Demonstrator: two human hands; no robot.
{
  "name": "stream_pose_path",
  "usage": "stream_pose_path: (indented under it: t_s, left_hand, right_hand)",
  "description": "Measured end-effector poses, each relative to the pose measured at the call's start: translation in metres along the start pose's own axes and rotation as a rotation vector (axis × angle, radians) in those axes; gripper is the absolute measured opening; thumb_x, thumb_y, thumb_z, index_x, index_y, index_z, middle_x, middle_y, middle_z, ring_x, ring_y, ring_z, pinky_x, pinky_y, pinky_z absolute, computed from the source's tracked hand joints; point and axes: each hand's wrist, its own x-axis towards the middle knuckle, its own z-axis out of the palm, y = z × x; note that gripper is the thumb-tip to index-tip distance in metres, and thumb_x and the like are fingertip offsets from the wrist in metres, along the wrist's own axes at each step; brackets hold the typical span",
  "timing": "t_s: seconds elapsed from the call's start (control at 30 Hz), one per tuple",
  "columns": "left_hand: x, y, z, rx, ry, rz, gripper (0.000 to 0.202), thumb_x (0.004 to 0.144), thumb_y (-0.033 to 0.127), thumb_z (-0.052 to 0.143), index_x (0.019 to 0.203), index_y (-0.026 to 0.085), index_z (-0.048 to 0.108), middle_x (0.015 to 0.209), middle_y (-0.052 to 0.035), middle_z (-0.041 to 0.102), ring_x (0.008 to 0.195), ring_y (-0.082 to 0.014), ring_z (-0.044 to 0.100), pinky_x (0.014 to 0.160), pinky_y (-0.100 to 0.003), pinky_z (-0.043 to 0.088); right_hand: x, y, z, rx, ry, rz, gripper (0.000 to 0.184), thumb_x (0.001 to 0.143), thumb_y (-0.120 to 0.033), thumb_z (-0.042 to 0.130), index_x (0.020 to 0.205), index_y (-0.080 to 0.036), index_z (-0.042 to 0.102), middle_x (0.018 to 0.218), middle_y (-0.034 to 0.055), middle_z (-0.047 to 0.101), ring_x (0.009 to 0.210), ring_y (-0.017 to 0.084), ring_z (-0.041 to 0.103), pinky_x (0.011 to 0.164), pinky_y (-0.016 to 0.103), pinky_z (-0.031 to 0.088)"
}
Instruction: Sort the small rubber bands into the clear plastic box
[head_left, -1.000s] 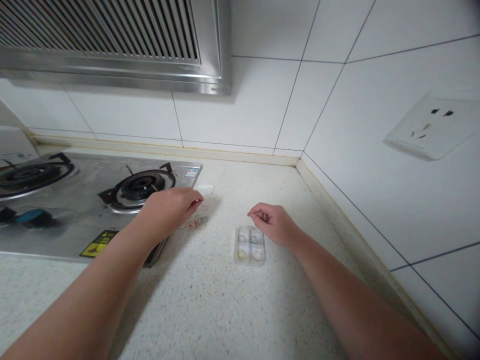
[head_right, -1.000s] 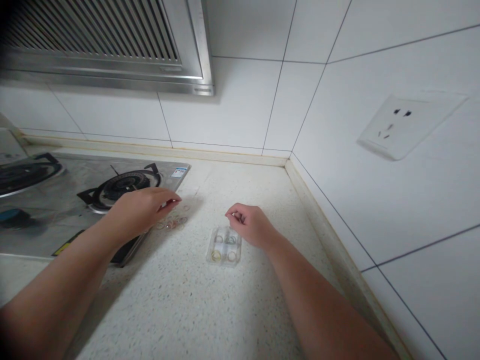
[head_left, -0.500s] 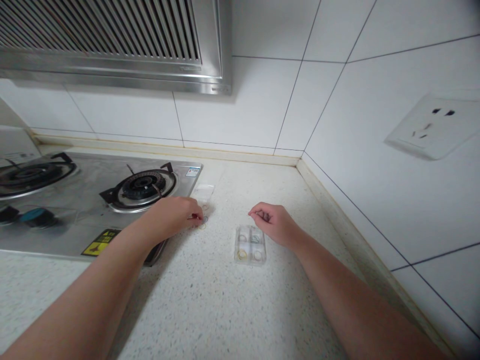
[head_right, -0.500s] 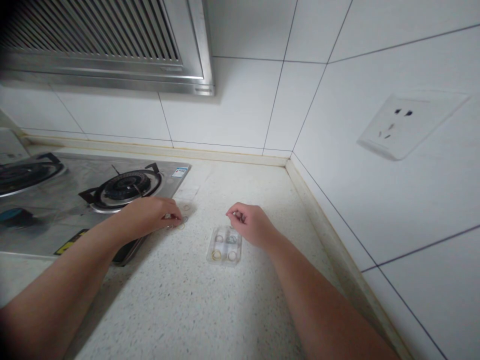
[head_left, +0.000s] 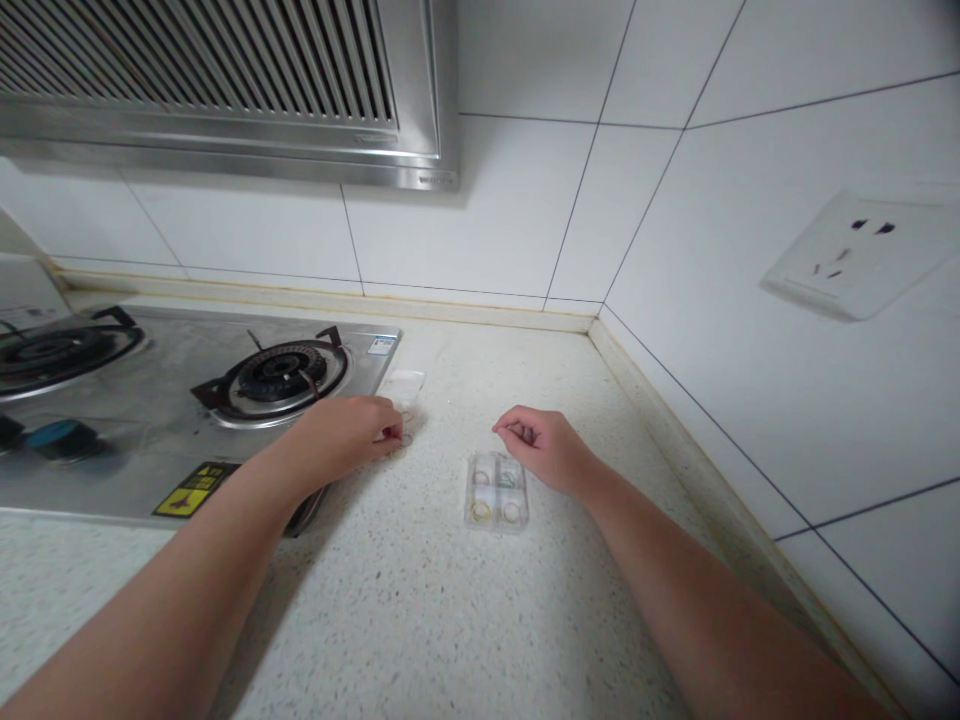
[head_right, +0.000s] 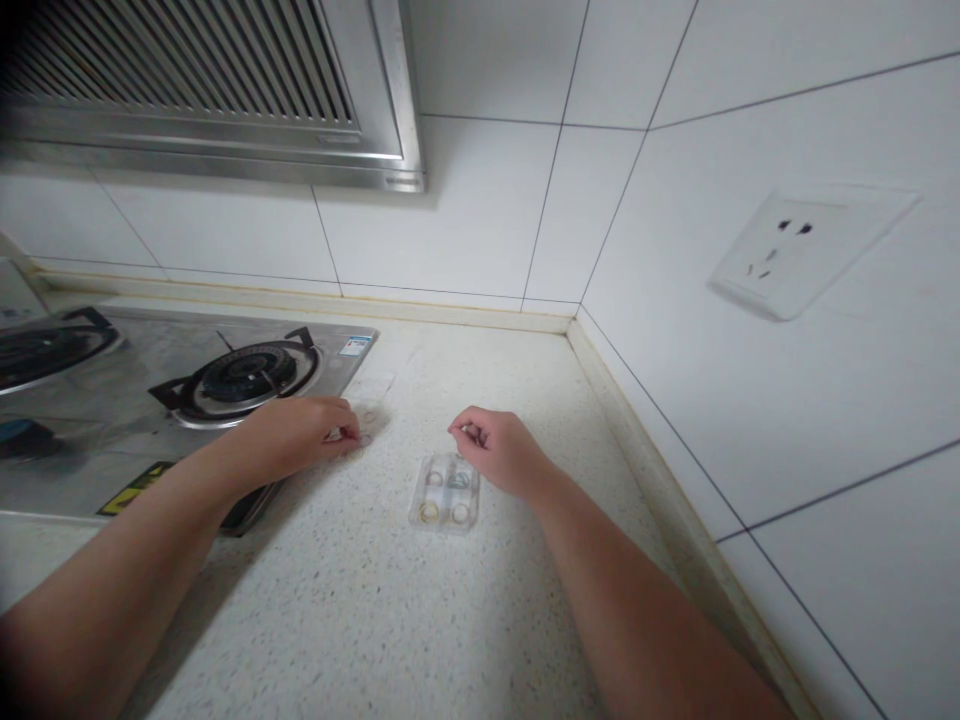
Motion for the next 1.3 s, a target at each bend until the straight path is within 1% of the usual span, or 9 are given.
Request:
stream_pose_path:
  t_s: [0.13, 0.23, 0.33, 0.5, 0.6, 0.87, 0.97, 1.17, 1.3]
  left_hand:
    - [0.000, 0.008, 0.000, -0.005, 0.107, -0.049, 0.017, 0.090, 0.033, 0.056, 0.092, 0.024, 0.070, 0.098, -0.0045, 0.074, 0.085, -0.0225, 0.067, 0.065, -0.029, 0.037]
    - [0.002, 0.018, 0.004, -0.048, 0.185, -0.101, 0.019, 0.090, 0.031, 0.053, 0.094, 0.023, 0.070, 0.097, -0.0053, 0.074, 0.080, -0.0207, 0.066, 0.065, -0.029, 0.037]
    - [0.005, 0.030, 0.012, -0.147, 0.206, -0.103, 0.020, 0.090, 0.033, 0.053, 0.093, 0.023, 0.070, 0.091, -0.0045, 0.074, 0.074, -0.0189, 0.064, 0.065, -0.029, 0.038]
    - [0.012, 0.051, 0.026, -0.425, 0.224, -0.133, 0.018, 0.089, 0.035, 0.054, 0.091, 0.023, 0.069, 0.086, -0.0021, 0.072, 0.072, -0.0168, 0.062, 0.064, -0.028, 0.040]
    - [0.015, 0.059, 0.030, -0.491, 0.236, -0.132, 0.018, 0.089, 0.034, 0.055, 0.090, 0.022, 0.069, 0.086, -0.0025, 0.072, 0.070, -0.0162, 0.061, 0.064, -0.028, 0.041]
    - [0.020, 0.068, 0.040, -0.675, 0.288, -0.083, 0.017, 0.088, 0.033, 0.058, 0.088, 0.020, 0.070, 0.079, -0.0021, 0.070, 0.065, -0.0151, 0.059, 0.063, -0.027, 0.043]
    - [0.024, 0.070, 0.044, -0.739, 0.308, -0.066, 0.018, 0.088, 0.034, 0.059, 0.090, 0.020, 0.071, 0.077, -0.0014, 0.068, 0.063, -0.0142, 0.057, 0.062, -0.027, 0.043]
    - [0.031, 0.076, 0.048, -0.789, 0.361, -0.046, 0.015, 0.088, 0.030, 0.060, 0.090, 0.018, 0.070, 0.079, -0.0020, 0.068, 0.065, -0.0139, 0.056, 0.064, -0.026, 0.044]
    - [0.031, 0.077, 0.051, -0.906, 0.338, -0.005, 0.017, 0.089, 0.032, 0.060, 0.092, 0.018, 0.070, 0.079, -0.0013, 0.066, 0.068, -0.0138, 0.056, 0.064, -0.026, 0.043]
  right_hand:
    - [-0.001, 0.000, 0.000, 0.012, -0.014, 0.011, 0.014, 0.088, -0.025, 0.062, 0.089, -0.016, 0.072, 0.057, -0.0046, 0.052, 0.048, 0.007, 0.040, 0.049, 0.021, 0.029]
    - [-0.001, 0.001, 0.001, 0.009, -0.008, 0.006, 0.013, 0.088, -0.025, 0.062, 0.089, -0.016, 0.072, 0.058, -0.0047, 0.053, 0.048, 0.007, 0.040, 0.049, 0.021, 0.029]
    - [-0.001, 0.002, 0.001, 0.008, -0.006, -0.003, 0.013, 0.088, -0.024, 0.062, 0.089, -0.017, 0.072, 0.058, -0.0048, 0.052, 0.049, 0.007, 0.040, 0.049, 0.021, 0.029]
    - [-0.001, 0.001, 0.001, 0.007, -0.011, 0.002, 0.012, 0.088, -0.024, 0.062, 0.090, -0.017, 0.072, 0.058, -0.0048, 0.053, 0.049, 0.007, 0.041, 0.050, 0.021, 0.030]
    - [-0.001, -0.001, 0.001, 0.010, -0.016, 0.008, 0.012, 0.088, -0.024, 0.062, 0.090, -0.017, 0.072, 0.058, -0.0050, 0.053, 0.049, 0.007, 0.041, 0.049, 0.021, 0.030]
    - [0.000, -0.002, 0.002, 0.024, -0.023, 0.002, 0.014, 0.089, -0.025, 0.061, 0.091, -0.017, 0.072, 0.057, -0.0046, 0.053, 0.049, 0.007, 0.041, 0.049, 0.022, 0.030]
    - [0.000, -0.002, 0.002, 0.026, -0.027, 0.006, 0.014, 0.089, -0.026, 0.061, 0.091, -0.017, 0.072, 0.058, -0.0044, 0.053, 0.049, 0.007, 0.042, 0.049, 0.022, 0.030]
    - [0.000, -0.003, 0.003, 0.053, -0.047, -0.009, 0.014, 0.088, -0.027, 0.063, 0.094, -0.017, 0.072, 0.062, -0.0035, 0.056, 0.051, 0.007, 0.043, 0.050, 0.021, 0.033]
    - [0.000, -0.005, 0.005, 0.082, -0.050, -0.007, 0.016, 0.087, -0.028, 0.066, 0.098, -0.017, 0.071, 0.063, -0.0035, 0.056, 0.052, 0.008, 0.043, 0.051, 0.021, 0.034]
